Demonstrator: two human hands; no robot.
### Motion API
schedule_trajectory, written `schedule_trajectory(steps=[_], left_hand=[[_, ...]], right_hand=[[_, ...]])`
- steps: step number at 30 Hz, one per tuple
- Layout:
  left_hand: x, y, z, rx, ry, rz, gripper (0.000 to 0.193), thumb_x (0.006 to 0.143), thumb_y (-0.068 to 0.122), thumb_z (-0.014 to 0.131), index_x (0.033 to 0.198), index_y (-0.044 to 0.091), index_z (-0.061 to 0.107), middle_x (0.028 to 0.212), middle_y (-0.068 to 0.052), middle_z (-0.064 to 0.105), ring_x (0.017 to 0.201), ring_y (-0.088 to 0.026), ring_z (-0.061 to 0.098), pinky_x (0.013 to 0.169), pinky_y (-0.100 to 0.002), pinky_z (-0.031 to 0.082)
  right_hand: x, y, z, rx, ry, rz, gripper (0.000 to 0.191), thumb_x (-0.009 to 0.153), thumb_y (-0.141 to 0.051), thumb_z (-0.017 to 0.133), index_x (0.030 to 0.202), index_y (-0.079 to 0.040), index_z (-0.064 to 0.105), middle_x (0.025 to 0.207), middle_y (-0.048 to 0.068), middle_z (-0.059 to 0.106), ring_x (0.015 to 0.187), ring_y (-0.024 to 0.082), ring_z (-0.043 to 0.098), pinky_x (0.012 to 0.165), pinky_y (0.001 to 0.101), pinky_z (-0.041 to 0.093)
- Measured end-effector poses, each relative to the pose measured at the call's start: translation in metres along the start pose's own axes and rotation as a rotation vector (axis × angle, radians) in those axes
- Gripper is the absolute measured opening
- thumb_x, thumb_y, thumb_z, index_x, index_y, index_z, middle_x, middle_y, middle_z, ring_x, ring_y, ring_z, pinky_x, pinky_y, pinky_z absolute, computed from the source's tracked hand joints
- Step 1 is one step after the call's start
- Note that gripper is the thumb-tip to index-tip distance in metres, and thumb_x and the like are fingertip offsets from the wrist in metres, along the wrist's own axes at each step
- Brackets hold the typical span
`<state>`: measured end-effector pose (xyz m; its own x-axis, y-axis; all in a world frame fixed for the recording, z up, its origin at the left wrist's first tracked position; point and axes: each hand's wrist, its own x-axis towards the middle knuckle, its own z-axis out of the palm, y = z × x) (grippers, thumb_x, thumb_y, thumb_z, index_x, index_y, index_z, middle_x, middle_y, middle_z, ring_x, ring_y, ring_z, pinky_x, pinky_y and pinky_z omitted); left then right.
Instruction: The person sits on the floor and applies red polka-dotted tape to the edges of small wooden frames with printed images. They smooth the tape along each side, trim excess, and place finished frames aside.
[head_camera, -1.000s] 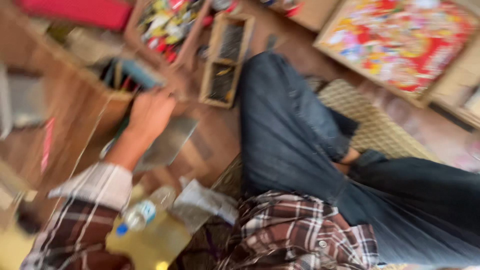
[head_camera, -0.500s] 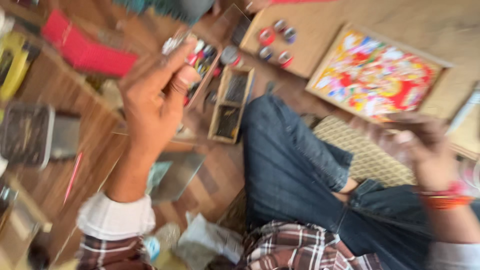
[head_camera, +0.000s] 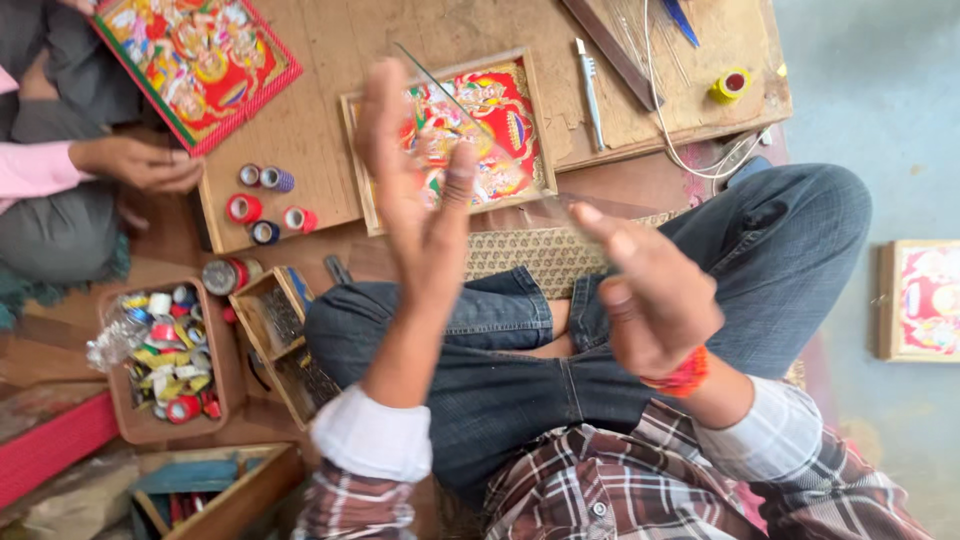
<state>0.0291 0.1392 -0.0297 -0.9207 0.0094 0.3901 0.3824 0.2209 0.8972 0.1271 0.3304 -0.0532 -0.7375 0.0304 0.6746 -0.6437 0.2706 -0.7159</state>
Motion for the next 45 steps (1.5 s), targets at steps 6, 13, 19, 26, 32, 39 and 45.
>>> schedule_trajectory(steps=[6,13,19,26,32,39,45], left_hand=[[-0.008,-0.016,0.065,-0.913,-0.184,-0.261,0.072,0.117,0.047,0.045,0.169,0.010,0.012,0.178,-0.007,0.006,0.167,-0.030,0.009,0.138,-0.045,0.014],[-0.002,-0.020,0.083,-0.675,-0.115,-0.253,0.056,0.122,0.030,0.038,0.168,0.006,0.018,0.178,-0.012,0.015,0.163,-0.028,0.015,0.140,-0.044,0.015],[-0.016,-0.013,0.096,-0.769,-0.028,-0.317,0.054,0.121,0.026,0.035,0.167,0.005,0.019,0.176,-0.011,0.016,0.164,-0.023,0.020,0.138,-0.043,0.019],[-0.002,-0.028,0.080,-0.819,-0.027,-0.332,0.054,0.119,0.020,0.034,0.168,0.007,0.018,0.177,-0.009,0.017,0.162,-0.024,0.023,0.137,-0.046,0.019],[-0.007,-0.042,0.071,-0.817,-0.061,-0.284,0.052,0.122,0.022,0.038,0.168,0.006,0.019,0.173,-0.010,0.019,0.161,-0.024,0.023,0.137,-0.041,0.016],[-0.003,-0.056,0.052,-0.807,-0.023,-0.307,0.053,0.120,0.023,0.045,0.166,0.007,0.024,0.174,-0.012,0.025,0.161,-0.028,0.028,0.134,-0.047,0.027],[-0.011,-0.082,0.024,-0.728,-0.008,-0.262,0.045,0.123,0.029,0.043,0.164,0.013,0.032,0.170,-0.009,0.036,0.155,-0.030,0.041,0.128,-0.049,0.034]], right_hand=[[-0.003,0.066,0.026,-0.248,0.001,-0.189,0.038,0.104,-0.001,0.062,0.141,-0.001,0.052,0.140,0.028,0.060,0.131,0.045,0.063,0.108,0.0487,0.055],[-0.002,0.054,0.025,0.053,-0.274,0.043,0.091,0.103,-0.066,0.035,0.162,0.002,0.021,0.167,0.031,0.018,0.159,0.044,0.019,0.133,0.0526,0.016],[0.064,0.093,0.037,0.098,-0.292,0.331,0.085,0.110,-0.067,0.025,0.164,-0.002,0.010,0.172,0.019,0.006,0.164,0.031,0.006,0.137,0.0419,0.006],[0.058,0.059,0.045,0.045,-0.373,0.389,0.091,0.105,-0.068,0.028,0.158,0.004,0.012,0.170,0.026,0.006,0.164,0.039,0.005,0.138,0.0485,0.009],[0.040,0.072,0.055,0.089,-0.330,0.210,0.108,0.099,-0.083,0.018,0.167,0.001,0.009,0.175,0.020,0.006,0.165,0.031,0.005,0.134,0.0438,0.007],[0.059,0.183,0.083,-0.035,-0.275,0.237,0.088,0.109,-0.069,0.021,0.168,-0.005,0.009,0.176,0.013,0.010,0.163,0.024,0.009,0.135,0.0387,0.006],[0.018,0.230,0.070,-0.168,-0.272,0.392,0.079,0.115,-0.058,0.025,0.169,-0.003,0.012,0.179,0.019,0.008,0.169,0.030,0.005,0.140,0.0428,0.006]])
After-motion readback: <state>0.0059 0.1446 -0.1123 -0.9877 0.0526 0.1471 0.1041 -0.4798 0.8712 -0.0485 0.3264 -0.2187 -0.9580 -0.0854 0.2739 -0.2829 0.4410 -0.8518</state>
